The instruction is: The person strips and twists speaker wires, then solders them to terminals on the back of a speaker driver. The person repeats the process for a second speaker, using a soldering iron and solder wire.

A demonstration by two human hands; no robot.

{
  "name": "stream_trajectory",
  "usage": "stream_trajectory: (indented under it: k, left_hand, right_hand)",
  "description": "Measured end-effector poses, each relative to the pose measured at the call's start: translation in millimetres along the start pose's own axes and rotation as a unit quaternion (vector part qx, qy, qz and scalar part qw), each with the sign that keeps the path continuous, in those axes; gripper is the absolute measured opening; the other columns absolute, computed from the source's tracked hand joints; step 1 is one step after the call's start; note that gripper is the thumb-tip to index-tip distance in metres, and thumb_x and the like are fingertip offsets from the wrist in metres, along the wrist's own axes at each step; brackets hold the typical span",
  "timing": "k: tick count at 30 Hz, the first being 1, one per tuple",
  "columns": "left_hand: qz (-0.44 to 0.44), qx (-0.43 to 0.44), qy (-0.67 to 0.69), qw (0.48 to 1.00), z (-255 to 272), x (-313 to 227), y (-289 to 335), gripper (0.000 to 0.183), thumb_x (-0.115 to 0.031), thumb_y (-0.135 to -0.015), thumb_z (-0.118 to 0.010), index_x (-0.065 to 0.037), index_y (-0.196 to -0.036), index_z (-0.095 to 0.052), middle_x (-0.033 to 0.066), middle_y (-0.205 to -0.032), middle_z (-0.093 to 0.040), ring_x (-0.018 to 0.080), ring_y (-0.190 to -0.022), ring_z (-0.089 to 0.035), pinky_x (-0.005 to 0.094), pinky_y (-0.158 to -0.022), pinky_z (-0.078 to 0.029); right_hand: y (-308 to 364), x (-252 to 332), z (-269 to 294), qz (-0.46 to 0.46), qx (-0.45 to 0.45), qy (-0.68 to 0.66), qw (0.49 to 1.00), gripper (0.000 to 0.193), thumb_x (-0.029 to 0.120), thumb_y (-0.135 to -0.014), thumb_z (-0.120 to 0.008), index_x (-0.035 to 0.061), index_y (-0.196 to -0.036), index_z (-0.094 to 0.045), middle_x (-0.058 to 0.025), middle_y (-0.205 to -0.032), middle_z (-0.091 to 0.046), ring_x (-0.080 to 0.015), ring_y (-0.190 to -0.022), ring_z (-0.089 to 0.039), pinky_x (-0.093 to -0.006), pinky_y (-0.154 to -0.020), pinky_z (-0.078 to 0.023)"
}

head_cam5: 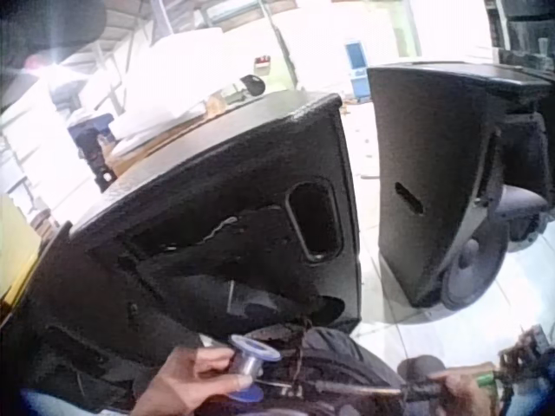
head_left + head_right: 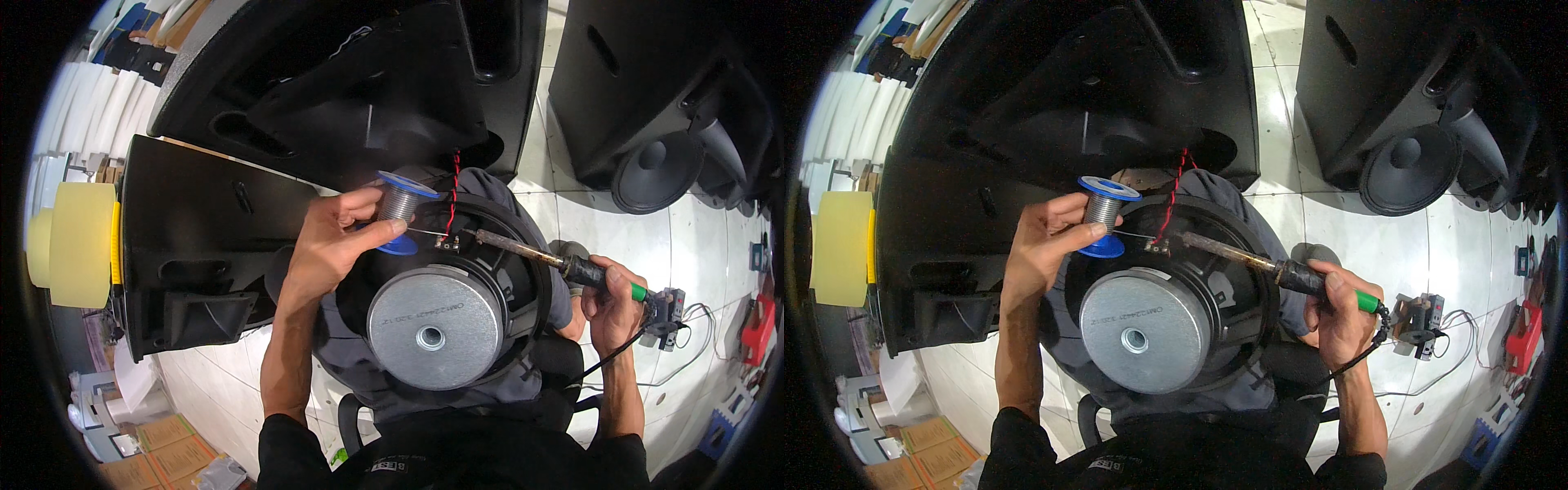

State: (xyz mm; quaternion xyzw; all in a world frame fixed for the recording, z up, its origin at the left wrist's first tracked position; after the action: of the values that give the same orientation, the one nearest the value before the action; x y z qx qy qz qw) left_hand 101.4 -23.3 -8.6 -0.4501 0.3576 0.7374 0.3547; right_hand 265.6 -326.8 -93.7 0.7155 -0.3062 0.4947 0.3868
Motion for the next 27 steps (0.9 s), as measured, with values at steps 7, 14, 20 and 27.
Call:
stream_trajectory:
  k: [7, 14, 20, 27]
  left_hand:
    - [-0.011, 0.001, -0.03, 0.999, -6.6, 0.1, -4.2, 0.039, -0.017, -0.081, -0.072, 0.009, -0.111, -0.067, 0.0198, -0.093, -0.072, 0.0207, -0.083, -0.07, 0.0335, -0.08, -0.055]
    - [-0.039, -0.008, -0.062, 0.997, -6.0, 15.7, -5.5, 0.033, -0.013, -0.083, -0.071, 0.007, -0.109, -0.068, 0.0185, -0.093, -0.072, 0.0202, -0.087, -0.07, 0.0345, -0.082, -0.055]
    - [-0.104, 0.015, -0.122, 0.987, -5.4, 16.3, -5.1, 0.033, -0.009, -0.083, -0.07, 0.009, -0.111, -0.066, 0.0194, -0.096, -0.071, 0.0201, -0.089, -0.07, 0.0335, -0.081, -0.056]
    - [-0.086, 0.021, -0.137, 0.987, -8.4, 11.7, -4.1, 0.034, -0.007, -0.083, -0.072, 0.009, -0.113, -0.066, 0.0193, -0.097, -0.071, 0.0189, -0.09, -0.069, 0.0325, -0.081, -0.056]
  right_hand:
    - [-1.4, -1.6, -2.6, -0.009, 0.003, 0.022, 1.0, 0.049, 0.036, -0.09, -0.059, -0.0108, -0.103, -0.066, -0.0107, -0.064, -0.059, -0.0134, -0.042, -0.045, -0.026, -0.04, -0.034]
    - [-3.3, 0.0, -7.2, -0.007, 0.023, 0.024, 0.999, 0.049, 0.035, -0.09, -0.059, -0.0116, -0.102, -0.066, -0.0116, -0.066, -0.06, -0.014, -0.043, -0.047, -0.0264, -0.04, -0.035]
    - [-3.7, -0.4, -7.6, -0.006, 0.029, 0.02, 0.999, 0.048, 0.034, -0.09, -0.06, -0.0116, -0.103, -0.066, -0.0114, -0.066, -0.06, -0.0141, -0.043, -0.046, -0.0267, -0.04, -0.035]
    - [-3.3, 1.6, -8.9, 0.011, 0.037, 0.024, 0.999, 0.045, 0.032, -0.092, -0.057, -0.0108, -0.103, -0.067, -0.0111, -0.067, -0.06, -0.0139, -0.044, -0.046, -0.0266, -0.04, -0.035]
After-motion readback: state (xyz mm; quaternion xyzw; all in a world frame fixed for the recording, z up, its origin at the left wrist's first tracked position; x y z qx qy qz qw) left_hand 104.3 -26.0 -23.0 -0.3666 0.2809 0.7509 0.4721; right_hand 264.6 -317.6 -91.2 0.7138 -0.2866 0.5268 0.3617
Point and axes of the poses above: each hand's wrist, its own y-axis away from the middle knuckle, its own z-axis out of the back of the hand, x = y × z, the point moved 3 cm from there along -y, towards the middle knuckle
